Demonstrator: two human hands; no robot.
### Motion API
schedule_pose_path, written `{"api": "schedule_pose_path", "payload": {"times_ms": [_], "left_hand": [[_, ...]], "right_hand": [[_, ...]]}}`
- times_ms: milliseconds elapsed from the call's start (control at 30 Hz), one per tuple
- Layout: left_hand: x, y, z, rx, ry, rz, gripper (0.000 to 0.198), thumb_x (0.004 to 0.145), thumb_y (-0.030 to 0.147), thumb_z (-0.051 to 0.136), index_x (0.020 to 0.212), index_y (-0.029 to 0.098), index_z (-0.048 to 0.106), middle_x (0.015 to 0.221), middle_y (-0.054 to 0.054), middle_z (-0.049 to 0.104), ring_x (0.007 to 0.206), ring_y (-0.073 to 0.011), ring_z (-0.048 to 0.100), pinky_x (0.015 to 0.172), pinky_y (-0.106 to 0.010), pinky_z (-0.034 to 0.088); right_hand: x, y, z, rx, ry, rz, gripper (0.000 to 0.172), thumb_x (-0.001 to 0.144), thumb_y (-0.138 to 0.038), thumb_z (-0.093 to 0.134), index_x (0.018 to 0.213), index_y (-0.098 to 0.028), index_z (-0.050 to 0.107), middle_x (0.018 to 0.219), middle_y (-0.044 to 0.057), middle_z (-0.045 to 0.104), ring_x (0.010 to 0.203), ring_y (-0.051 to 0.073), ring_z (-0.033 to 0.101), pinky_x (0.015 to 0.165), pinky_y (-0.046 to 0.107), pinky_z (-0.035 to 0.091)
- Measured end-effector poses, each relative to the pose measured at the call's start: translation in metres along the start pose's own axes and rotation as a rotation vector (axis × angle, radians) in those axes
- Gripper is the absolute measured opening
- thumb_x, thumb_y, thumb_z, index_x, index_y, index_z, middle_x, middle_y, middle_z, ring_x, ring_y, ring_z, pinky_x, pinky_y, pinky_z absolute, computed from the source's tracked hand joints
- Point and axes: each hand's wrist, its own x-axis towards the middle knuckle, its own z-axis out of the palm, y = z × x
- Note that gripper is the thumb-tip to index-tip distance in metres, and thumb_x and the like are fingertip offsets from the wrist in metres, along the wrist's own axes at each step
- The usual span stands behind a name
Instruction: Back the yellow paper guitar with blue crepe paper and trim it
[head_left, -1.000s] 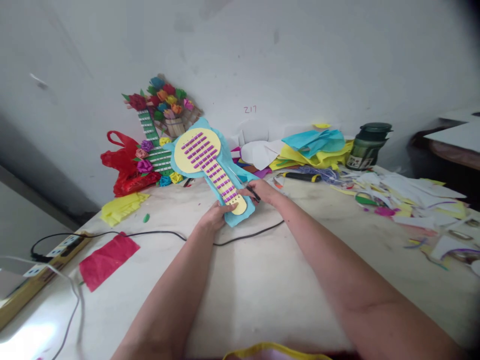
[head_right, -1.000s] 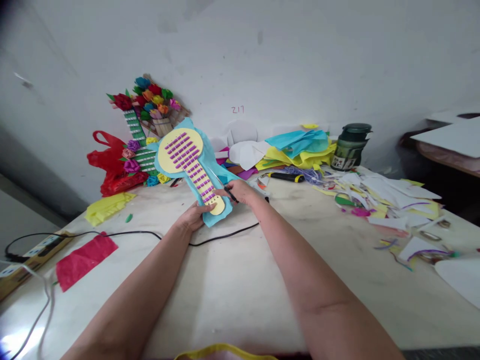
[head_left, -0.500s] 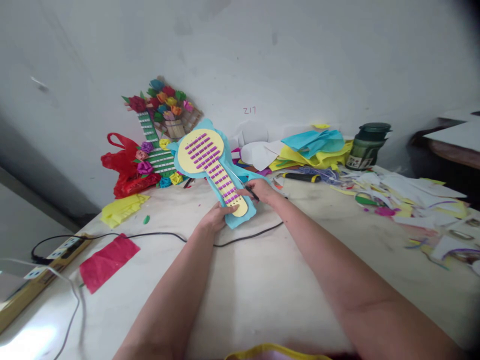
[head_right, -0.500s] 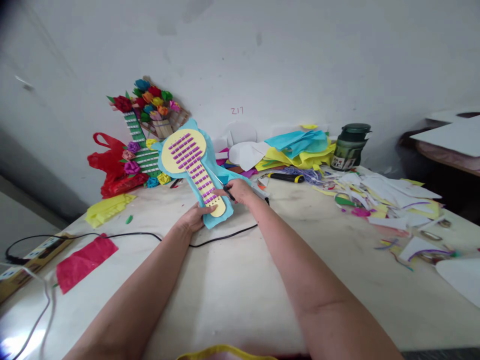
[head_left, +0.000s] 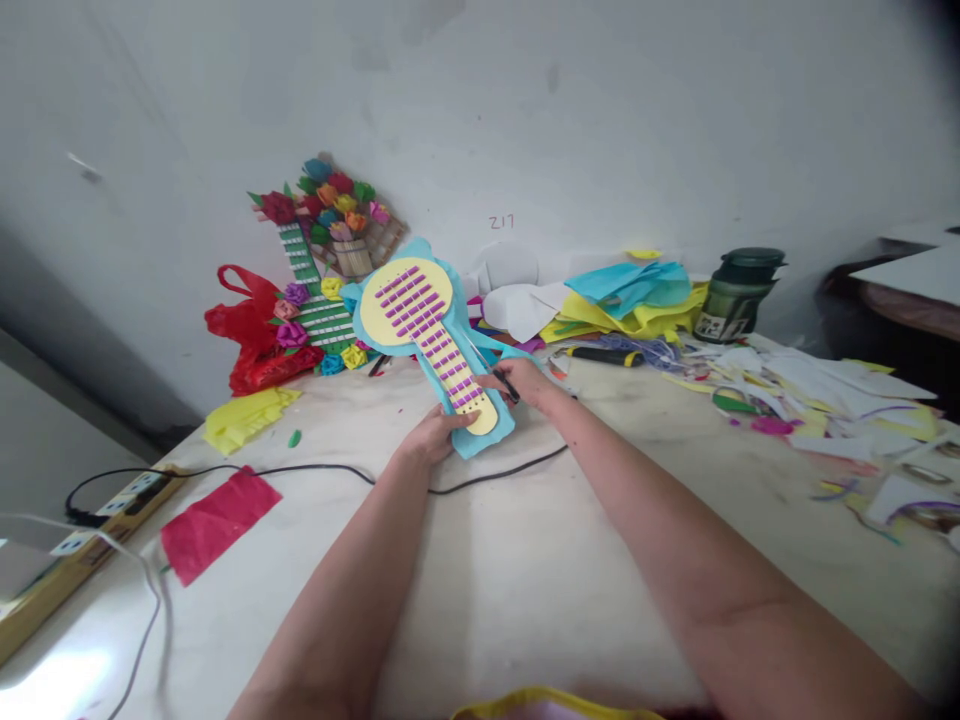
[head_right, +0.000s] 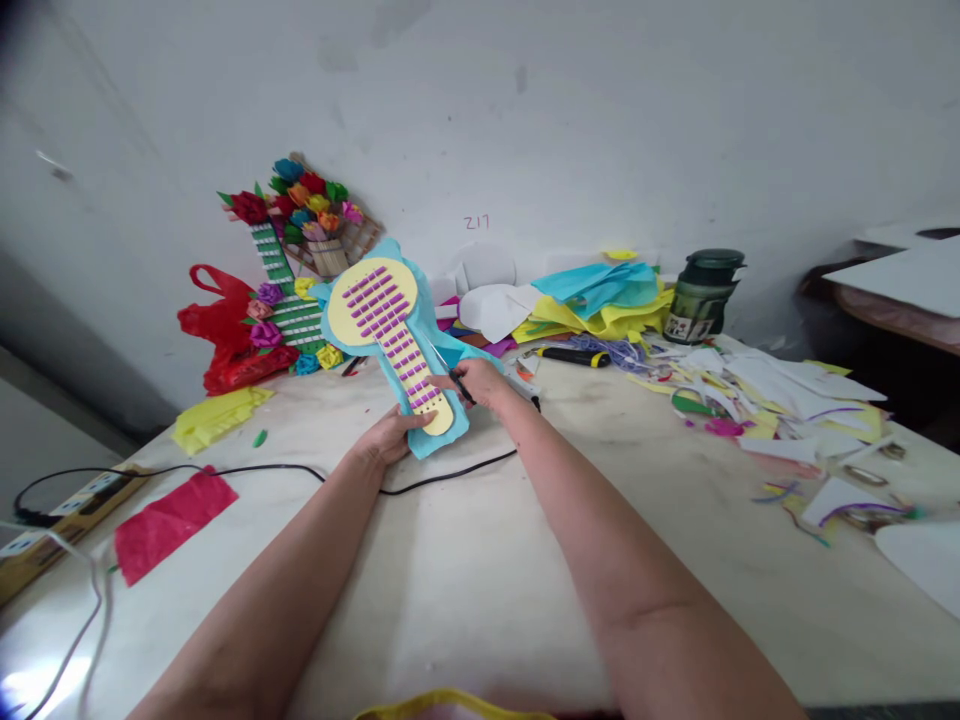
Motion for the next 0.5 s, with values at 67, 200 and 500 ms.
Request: {"api": "schedule_pose_path", "payload": {"times_ms": [67, 200, 500], "left_hand": [[0.0, 0.0, 0.0, 0.008, -0.009, -0.007, 0.05, 0.056, 0.011, 0.076, 0.103, 0.009, 0.059, 0.101, -0.013, 0.067, 0.1, -0.0277, 0.06, 0.091, -0.038, 0.046], [-0.001, 0.001, 0.001, 0.018, -0.033, -0.018, 0.051, 0.055, 0.01, 0.077, 0.103, 0.01, 0.06, 0.1, -0.013, 0.067, 0.1, -0.028, 0.06, 0.092, -0.039, 0.045], [-0.002, 0.002, 0.005, 0.021, -0.028, -0.027, 0.051, 0.053, 0.01, 0.077, 0.102, 0.01, 0.06, 0.1, -0.012, 0.067, 0.099, -0.0272, 0.06, 0.093, -0.039, 0.045]], "right_hand": [[-0.001, -0.002, 0.0, -0.006, -0.005, -0.004, 0.033, 0.061, -0.042, 0.066, 0.051, -0.016, 0.049, 0.04, -0.004, 0.047, 0.034, 0.007, 0.044, 0.033, 0.018, 0.034], [-0.005, -0.01, -0.001, -0.025, 0.021, -0.013, 0.033, 0.06, -0.042, 0.067, 0.051, -0.016, 0.049, 0.041, -0.004, 0.048, 0.035, 0.007, 0.045, 0.033, 0.018, 0.035], [-0.004, -0.012, 0.001, -0.027, 0.092, 0.011, 0.031, 0.058, -0.041, 0.069, 0.052, -0.016, 0.051, 0.04, -0.005, 0.046, 0.033, 0.007, 0.042, 0.031, 0.02, 0.035]]}}
